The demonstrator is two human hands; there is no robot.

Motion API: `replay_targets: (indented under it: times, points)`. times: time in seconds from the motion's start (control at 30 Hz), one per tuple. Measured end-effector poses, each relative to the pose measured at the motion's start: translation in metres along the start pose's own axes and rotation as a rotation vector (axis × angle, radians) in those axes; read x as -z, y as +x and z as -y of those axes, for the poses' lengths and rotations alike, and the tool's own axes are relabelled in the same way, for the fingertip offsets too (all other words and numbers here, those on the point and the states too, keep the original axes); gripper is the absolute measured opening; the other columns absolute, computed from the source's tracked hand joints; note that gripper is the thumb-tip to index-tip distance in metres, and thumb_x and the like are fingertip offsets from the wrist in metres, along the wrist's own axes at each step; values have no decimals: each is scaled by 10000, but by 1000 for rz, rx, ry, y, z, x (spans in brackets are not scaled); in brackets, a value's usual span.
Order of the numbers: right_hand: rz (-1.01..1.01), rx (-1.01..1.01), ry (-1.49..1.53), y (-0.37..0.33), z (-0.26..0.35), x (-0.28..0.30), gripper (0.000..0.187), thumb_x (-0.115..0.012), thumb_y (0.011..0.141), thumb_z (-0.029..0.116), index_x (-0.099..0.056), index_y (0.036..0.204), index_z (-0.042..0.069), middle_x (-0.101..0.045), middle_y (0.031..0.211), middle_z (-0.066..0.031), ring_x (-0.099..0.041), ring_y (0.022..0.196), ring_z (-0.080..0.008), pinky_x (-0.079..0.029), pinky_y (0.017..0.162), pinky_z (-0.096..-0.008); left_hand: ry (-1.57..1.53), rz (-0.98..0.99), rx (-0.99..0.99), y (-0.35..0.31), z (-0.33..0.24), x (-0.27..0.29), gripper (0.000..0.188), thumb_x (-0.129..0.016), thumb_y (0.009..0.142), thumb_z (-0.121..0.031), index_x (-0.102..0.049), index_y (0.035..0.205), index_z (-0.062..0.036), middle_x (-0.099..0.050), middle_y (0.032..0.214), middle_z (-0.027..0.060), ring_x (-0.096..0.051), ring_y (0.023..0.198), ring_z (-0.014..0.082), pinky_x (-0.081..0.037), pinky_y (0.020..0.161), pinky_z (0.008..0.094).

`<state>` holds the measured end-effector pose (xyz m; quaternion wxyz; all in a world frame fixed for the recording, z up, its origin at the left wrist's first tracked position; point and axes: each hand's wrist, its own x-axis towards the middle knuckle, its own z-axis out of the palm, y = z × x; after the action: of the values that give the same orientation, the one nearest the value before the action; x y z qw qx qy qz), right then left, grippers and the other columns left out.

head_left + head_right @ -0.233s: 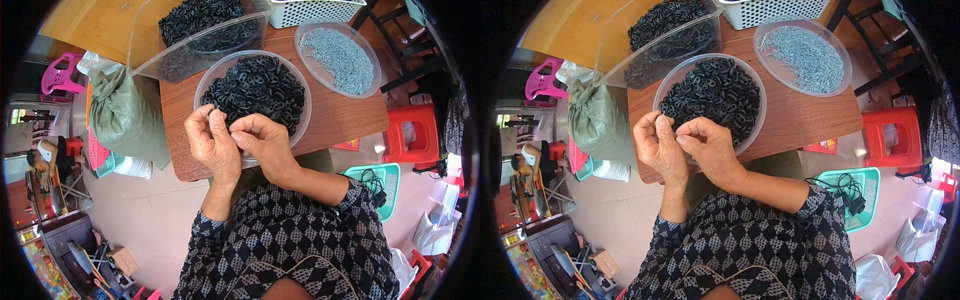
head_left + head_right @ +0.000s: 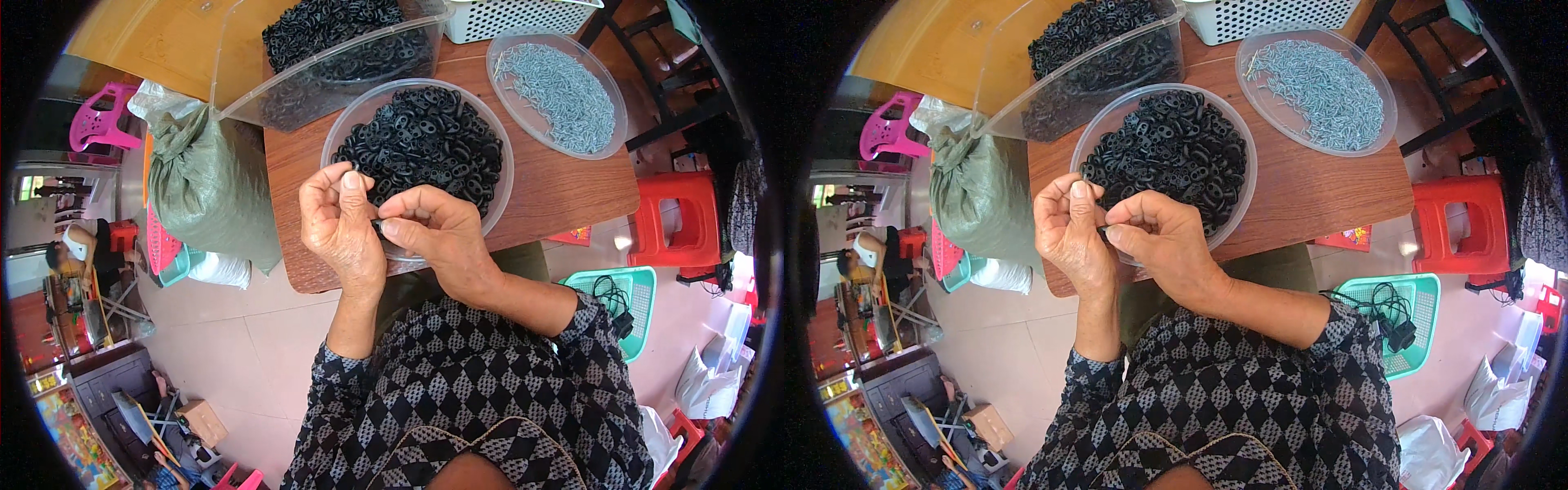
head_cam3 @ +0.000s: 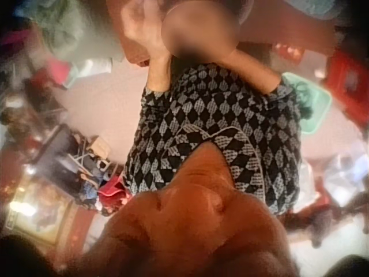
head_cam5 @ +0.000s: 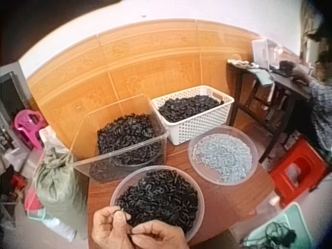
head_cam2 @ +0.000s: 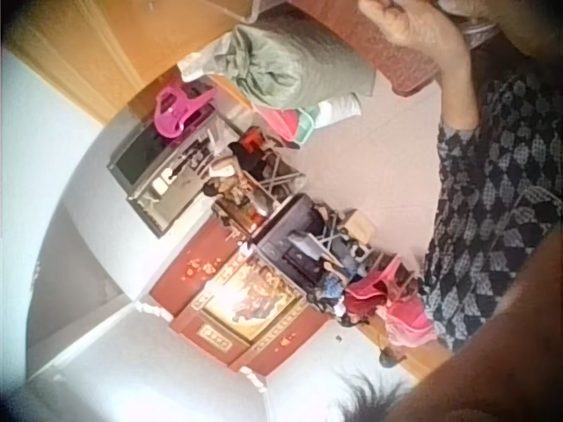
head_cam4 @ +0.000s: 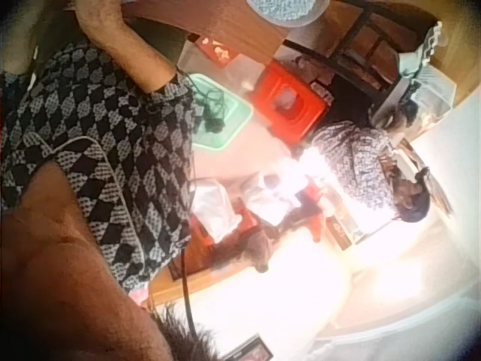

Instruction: The person inserts small metal pins into black plastic rings one at a time. They pick a ring from a clear bowl, insert a pin from a separate tray, and place the assembled unit into a white basket. The process repeats continuously throughout the clip.

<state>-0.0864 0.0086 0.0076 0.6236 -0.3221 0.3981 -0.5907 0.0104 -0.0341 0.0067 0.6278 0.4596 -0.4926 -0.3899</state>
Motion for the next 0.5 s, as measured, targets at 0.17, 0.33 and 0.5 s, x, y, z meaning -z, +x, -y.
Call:
replay_targets:
  times: [0.17,0.33,0.5]
  points:
    - [56,12,-138,-1,2,5,120,-605,813,12,-605,928,-22,-615,845,-12,-536,744,-40,-459,654,-190,-32,-2,41,-1,1,0,124,-582,879,-77,-548,963,8,-603,770,51,-475,570,29,-385,475,156]
    - [34,-1,-54,2,9,19,152,-607,826,31,-617,972,-7,-622,874,-14,-541,754,-41,-445,647,-188,-79,78,124,1,-2,5,126,-596,861,-53,-578,957,26,-621,783,82,-512,568,60,-411,483,167]
    - [-66,82,-79,9,12,25,131,-593,829,18,-621,949,-26,-629,839,-26,-542,726,-43,-443,633,-183,-115,164,202,-9,-5,13,181,-594,851,-23,-574,1011,61,-635,791,111,-569,602,101,-451,500,190]
